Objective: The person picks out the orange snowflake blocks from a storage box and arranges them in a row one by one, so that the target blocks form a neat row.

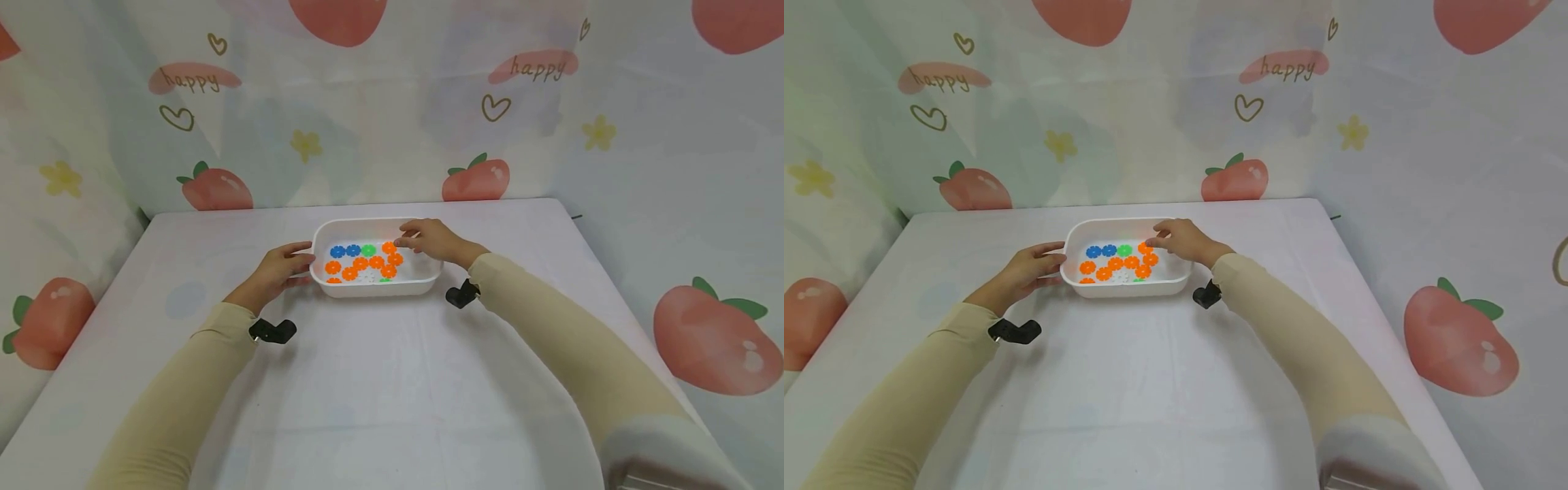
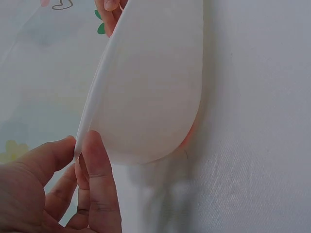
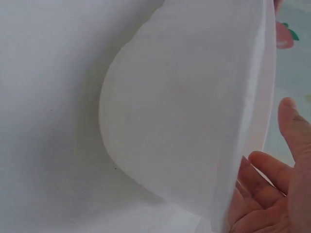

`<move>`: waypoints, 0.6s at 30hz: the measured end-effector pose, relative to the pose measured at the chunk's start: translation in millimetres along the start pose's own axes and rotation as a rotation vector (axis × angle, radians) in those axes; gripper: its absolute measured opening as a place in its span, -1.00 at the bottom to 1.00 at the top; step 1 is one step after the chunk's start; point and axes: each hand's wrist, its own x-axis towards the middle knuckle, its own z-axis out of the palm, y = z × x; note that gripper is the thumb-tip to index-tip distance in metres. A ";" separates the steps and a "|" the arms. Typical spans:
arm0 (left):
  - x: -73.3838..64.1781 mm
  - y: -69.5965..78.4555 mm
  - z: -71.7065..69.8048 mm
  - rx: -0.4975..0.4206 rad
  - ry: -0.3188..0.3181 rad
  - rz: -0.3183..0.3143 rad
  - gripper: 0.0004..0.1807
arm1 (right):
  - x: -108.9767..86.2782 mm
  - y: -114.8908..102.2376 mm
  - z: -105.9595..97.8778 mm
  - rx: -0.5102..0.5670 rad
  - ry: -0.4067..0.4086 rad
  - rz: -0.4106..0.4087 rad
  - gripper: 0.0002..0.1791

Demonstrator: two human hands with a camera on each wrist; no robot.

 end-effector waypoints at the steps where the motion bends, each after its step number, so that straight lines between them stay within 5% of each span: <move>1: 0.3 -0.4 0.3 -0.006 -0.002 0.000 -0.39 | 1.0 -0.7 -0.1 -0.001 -0.002 0.001 -0.32; 18: 3.9 -3.2 1.6 -0.096 0.022 -0.051 -0.38 | 15.5 -9.2 -3.2 0.095 -0.068 0.128 -0.41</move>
